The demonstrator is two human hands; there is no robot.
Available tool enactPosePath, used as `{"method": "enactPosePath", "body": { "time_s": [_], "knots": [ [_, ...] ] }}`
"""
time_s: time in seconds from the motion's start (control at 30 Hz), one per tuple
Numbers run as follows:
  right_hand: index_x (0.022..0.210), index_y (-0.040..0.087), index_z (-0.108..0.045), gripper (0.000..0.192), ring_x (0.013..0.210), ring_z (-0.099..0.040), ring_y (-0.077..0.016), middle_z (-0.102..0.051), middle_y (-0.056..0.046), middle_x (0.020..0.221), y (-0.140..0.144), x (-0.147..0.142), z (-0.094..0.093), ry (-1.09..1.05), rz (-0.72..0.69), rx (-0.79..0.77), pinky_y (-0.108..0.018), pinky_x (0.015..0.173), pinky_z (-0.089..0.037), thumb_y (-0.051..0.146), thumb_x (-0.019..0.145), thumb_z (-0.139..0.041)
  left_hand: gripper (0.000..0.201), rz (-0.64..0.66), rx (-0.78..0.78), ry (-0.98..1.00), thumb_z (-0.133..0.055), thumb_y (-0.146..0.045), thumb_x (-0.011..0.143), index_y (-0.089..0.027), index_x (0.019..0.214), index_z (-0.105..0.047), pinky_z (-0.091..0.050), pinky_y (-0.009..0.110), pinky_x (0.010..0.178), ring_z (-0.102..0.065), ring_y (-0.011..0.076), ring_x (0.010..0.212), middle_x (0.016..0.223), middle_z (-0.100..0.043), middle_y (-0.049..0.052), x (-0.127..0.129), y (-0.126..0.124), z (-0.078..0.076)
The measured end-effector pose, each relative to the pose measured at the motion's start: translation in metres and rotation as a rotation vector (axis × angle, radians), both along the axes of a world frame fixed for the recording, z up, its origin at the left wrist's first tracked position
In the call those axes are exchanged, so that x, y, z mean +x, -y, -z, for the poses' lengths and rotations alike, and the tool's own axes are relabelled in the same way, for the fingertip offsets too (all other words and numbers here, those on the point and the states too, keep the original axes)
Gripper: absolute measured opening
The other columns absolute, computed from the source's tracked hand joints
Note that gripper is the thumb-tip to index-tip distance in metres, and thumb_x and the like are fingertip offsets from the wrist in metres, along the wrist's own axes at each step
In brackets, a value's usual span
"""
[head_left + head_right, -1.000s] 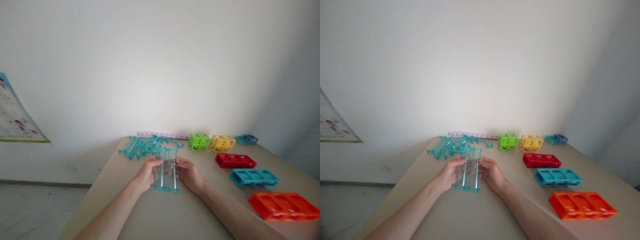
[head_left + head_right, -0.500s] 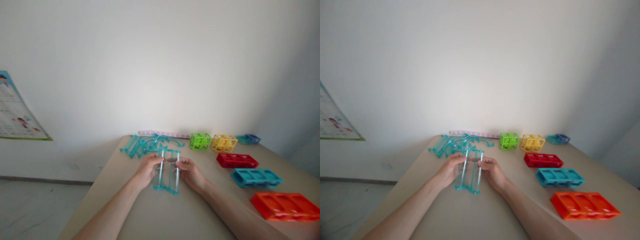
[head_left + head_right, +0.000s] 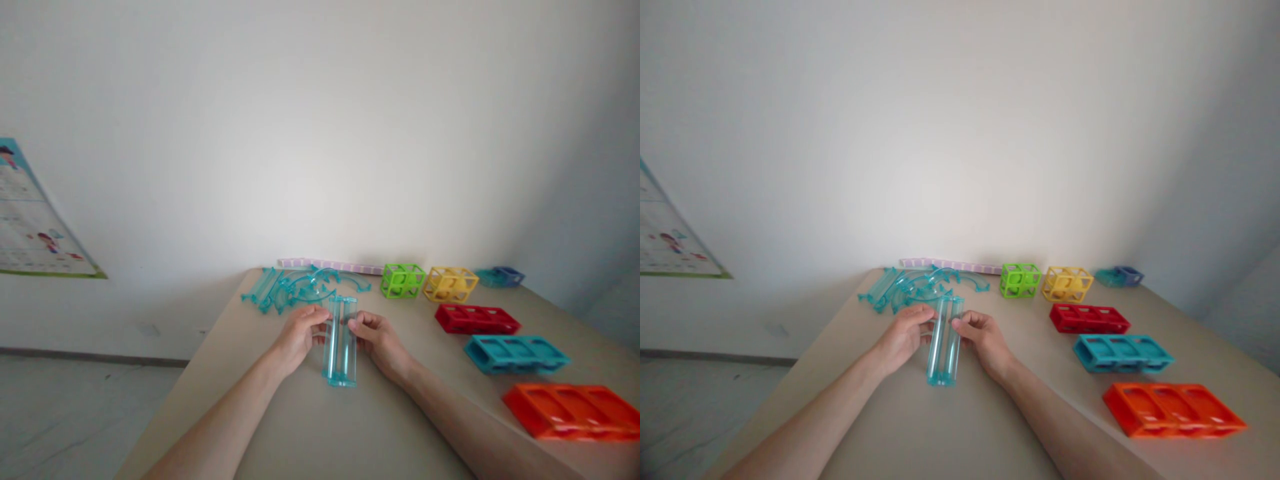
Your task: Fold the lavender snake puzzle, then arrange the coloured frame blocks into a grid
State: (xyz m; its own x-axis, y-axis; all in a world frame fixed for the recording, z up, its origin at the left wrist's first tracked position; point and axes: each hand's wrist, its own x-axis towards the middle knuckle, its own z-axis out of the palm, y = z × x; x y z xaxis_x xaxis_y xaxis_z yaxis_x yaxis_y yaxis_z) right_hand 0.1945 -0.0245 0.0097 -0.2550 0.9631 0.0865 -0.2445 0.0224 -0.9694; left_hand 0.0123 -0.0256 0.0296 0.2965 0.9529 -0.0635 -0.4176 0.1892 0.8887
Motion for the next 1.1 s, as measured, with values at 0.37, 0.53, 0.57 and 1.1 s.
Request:
{"method": "enactPosePath", "body": {
  "time_s": [0.37, 0.53, 0.57, 1.1],
  "knots": [
    [0.061, 0.017, -0.056, 0.039, 0.053, -0.04, -0.0091, -0.049, 0.005, 0.056, 0.01, -0.003, -0.01, 0.177, -0.146, 0.093, -0.024, 0.054, -0.029, 0.05, 0.067, -0.076, 0.044, -0.016, 0.2, -0.13, -0.075, -0.036, 0.071, -0.021, 0.11, -0.065, -0.043, 0.026, 0.065, -0.061, 0.0158, 0.071, 0.079, -0.067, 0.002, 0.003, 0.006, -0.003],
    [0.061, 0.017, -0.055, 0.04, 0.051, -0.037, -0.0083, -0.045, 0.005, 0.055, 0.012, -0.004, -0.01, 0.263, -0.243, 0.131, -0.023, 0.052, -0.026, 0.051, 0.073, -0.07, 0.036, -0.026, 0.162, -0.137, -0.071, -0.039, 0.073, -0.017, 0.102, -0.069, -0.045, 0.027, 0.064, -0.061, 0.0157, 0.067, 0.075, -0.067, 0.003, 0.007, 0.004, 0.003],
    [0.06, 0.017, -0.054, 0.04, 0.051, -0.036, -0.0082, -0.044, 0.006, 0.054, 0.011, -0.004, -0.009, 0.268, -0.245, 0.129, -0.023, 0.052, -0.026, 0.051, 0.073, -0.07, 0.035, -0.028, 0.151, -0.125, -0.071, -0.038, 0.073, -0.017, 0.101, -0.069, -0.045, 0.027, 0.063, -0.06, 0.0152, 0.066, 0.075, -0.067, 0.003, 0.007, 0.003, 0.004],
    [0.064, 0.015, -0.056, 0.043, 0.054, -0.038, -0.0092, -0.045, 0.005, 0.057, 0.009, -0.002, -0.005, 0.3, -0.318, 0.166, -0.024, 0.054, -0.029, 0.055, 0.076, -0.066, 0.036, 0.088, 0.104, -0.1, -0.068, -0.039, 0.077, -0.016, 0.104, -0.066, -0.05, 0.03, 0.063, -0.061, 0.0161, 0.068, 0.077, -0.065, 0.004, 0.006, 0.002, 0.009]
  ]
}}
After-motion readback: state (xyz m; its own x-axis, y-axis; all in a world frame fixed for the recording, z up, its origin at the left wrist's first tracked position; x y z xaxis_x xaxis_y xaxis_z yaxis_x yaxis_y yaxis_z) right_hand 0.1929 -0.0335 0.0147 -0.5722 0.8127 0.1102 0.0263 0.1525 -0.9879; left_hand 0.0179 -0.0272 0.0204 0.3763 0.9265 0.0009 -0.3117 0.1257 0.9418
